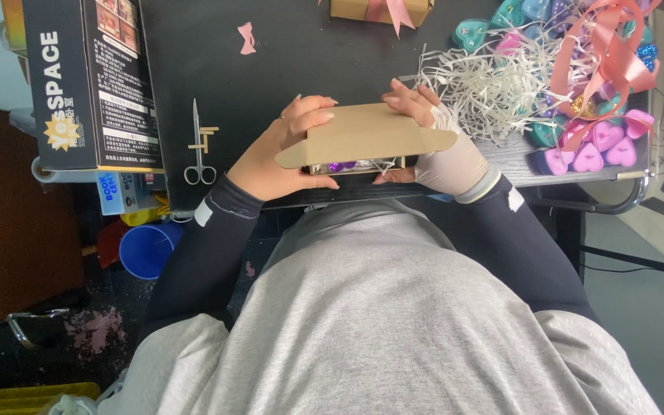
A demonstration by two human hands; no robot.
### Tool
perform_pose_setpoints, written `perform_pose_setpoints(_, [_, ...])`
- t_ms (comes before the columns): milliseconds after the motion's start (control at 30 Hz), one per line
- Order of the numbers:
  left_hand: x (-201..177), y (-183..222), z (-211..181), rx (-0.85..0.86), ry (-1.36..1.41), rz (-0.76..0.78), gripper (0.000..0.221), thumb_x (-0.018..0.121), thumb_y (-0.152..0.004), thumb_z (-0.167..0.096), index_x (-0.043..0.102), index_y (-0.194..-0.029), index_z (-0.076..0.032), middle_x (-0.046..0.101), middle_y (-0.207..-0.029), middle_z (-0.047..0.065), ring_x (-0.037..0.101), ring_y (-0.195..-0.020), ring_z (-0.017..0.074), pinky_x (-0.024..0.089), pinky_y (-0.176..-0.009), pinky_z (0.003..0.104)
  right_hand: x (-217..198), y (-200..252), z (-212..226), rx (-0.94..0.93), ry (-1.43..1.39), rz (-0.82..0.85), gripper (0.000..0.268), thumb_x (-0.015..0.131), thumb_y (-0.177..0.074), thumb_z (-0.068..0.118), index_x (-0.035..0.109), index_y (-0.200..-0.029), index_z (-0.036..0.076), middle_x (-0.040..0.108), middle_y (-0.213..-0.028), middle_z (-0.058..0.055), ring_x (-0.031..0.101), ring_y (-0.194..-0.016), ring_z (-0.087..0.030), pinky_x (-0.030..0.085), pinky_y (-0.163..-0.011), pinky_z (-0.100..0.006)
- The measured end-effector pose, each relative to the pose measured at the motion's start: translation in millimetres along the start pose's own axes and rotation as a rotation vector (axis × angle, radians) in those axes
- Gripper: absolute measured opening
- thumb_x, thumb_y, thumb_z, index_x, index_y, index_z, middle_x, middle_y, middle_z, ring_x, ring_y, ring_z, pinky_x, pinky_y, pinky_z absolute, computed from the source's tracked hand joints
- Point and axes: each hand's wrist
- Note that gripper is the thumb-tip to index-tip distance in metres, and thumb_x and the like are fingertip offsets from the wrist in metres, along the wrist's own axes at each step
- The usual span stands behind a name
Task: The recorder is packing heart-shaped candles into a small cardboard box filled with shredded paper.
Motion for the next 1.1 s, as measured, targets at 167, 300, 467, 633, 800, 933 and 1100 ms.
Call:
perform_pose_setpoints(167, [-5.5, -2.1, -9.2, 0.021, 0.041, -0.039, 0.095, 0.096, -0.078, -0.027, 0.031, -0.148, -0.022, 0.04, -0.154, 0.015, 0.054, -0.137, 0.0369, 0.055, -0.11, 0.045, 1.9, 4.8, -4.8, -0.077, -0.005, 0.043, 0.097, 0.096, -0.08, 0.042, 0.038, -0.149, 0.006, 0.049, -0.145, -0.018, 0.05, -0.145, -0.042, 0.049, -0.119, -0.049])
perform_pose_setpoints(300, [-9.5, -5.5, -13.6, 0.022, 0.098, -0.115, 0.076, 0.089, -0.086, -0.031, 0.044, -0.145, -0.015, 0.049, -0.15, 0.013, 0.058, -0.135, 0.0341, 0.056, -0.111, 0.044, -1.5, 4.9, 7.6, 0.161, -0.278, 0.02, 0.089, 0.094, -0.079, 0.036, 0.043, -0.147, 0.009, 0.048, -0.154, -0.019, 0.056, -0.14, -0.032, 0.051, -0.114, -0.042])
perform_pose_setpoints(467, [-2.3, -0.6, -2.4, -0.058, 0.32, -0.19, 0.062, 0.08, -0.094, -0.039, 0.054, -0.142, -0.01, 0.057, -0.145, 0.01, 0.064, -0.126, 0.0242, 0.06, -0.106, 0.037, -10.4, -8.5, 30.1, 0.491, -0.513, 0.046, 0.084, 0.088, -0.086, 0.027, 0.046, -0.155, 0.008, 0.063, -0.145, -0.016, 0.063, -0.134, -0.028, 0.051, -0.116, -0.04])
perform_pose_setpoints(633, [-1.1, -4.6, -5.7, 0.025, 0.288, -0.173, 0.073, 0.083, -0.092, -0.041, 0.046, -0.146, -0.01, 0.051, -0.148, 0.012, 0.055, -0.137, 0.0279, 0.055, -0.114, 0.039, -5.5, -6.5, 27.5, 0.238, -0.621, 0.038, 0.13, 0.095, -0.076, 0.029, 0.005, -0.168, 0.01, 0.02, -0.171, -0.021, 0.022, -0.164, -0.03, 0.027, -0.133, -0.042])
perform_pose_setpoints(800, [1.4, -6.8, -15.2, 0.013, 0.081, -0.137, 0.094, 0.093, -0.08, -0.034, 0.036, -0.152, -0.011, 0.048, -0.15, 0.014, 0.051, -0.144, 0.0333, 0.05, -0.121, 0.043, 0.0, 1.7, 20.2, 0.341, -0.692, 0.015, 0.129, 0.09, -0.089, 0.024, -0.015, -0.164, 0.011, -0.01, -0.175, -0.021, 0.007, -0.167, -0.031, 0.027, -0.137, -0.042])
perform_pose_setpoints(933, [10.9, -4.2, -11.4, 0.059, 0.03, -0.125, 0.127, 0.098, -0.078, -0.033, 0.006, -0.162, -0.007, 0.045, -0.156, 0.013, 0.05, -0.146, 0.0322, 0.045, -0.124, 0.044, -12.1, -10.6, 30.9, 0.424, -0.946, 0.01, 0.143, 0.089, -0.091, 0.027, -0.036, -0.157, 0.013, -0.014, -0.177, -0.028, 0.003, -0.168, -0.035, 0.024, -0.134, -0.044])
perform_pose_setpoints(1100, [12.8, -3.7, -11.0, 0.01, -0.059, -0.102, 0.133, 0.098, -0.075, -0.035, 0.002, -0.163, -0.009, 0.046, -0.152, 0.015, 0.052, -0.141, 0.0349, 0.043, -0.122, 0.044, -7.5, -6.3, 24.9, 0.391, -0.696, 0.061, 0.131, 0.084, -0.099, 0.026, -0.034, -0.156, 0.013, -0.029, -0.171, -0.027, -0.018, -0.164, -0.031, 0.009, -0.14, -0.045])
Point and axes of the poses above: each hand's wrist, its own y-axis away from the middle knuckle, its own x-axis out of the palm, z = x × y
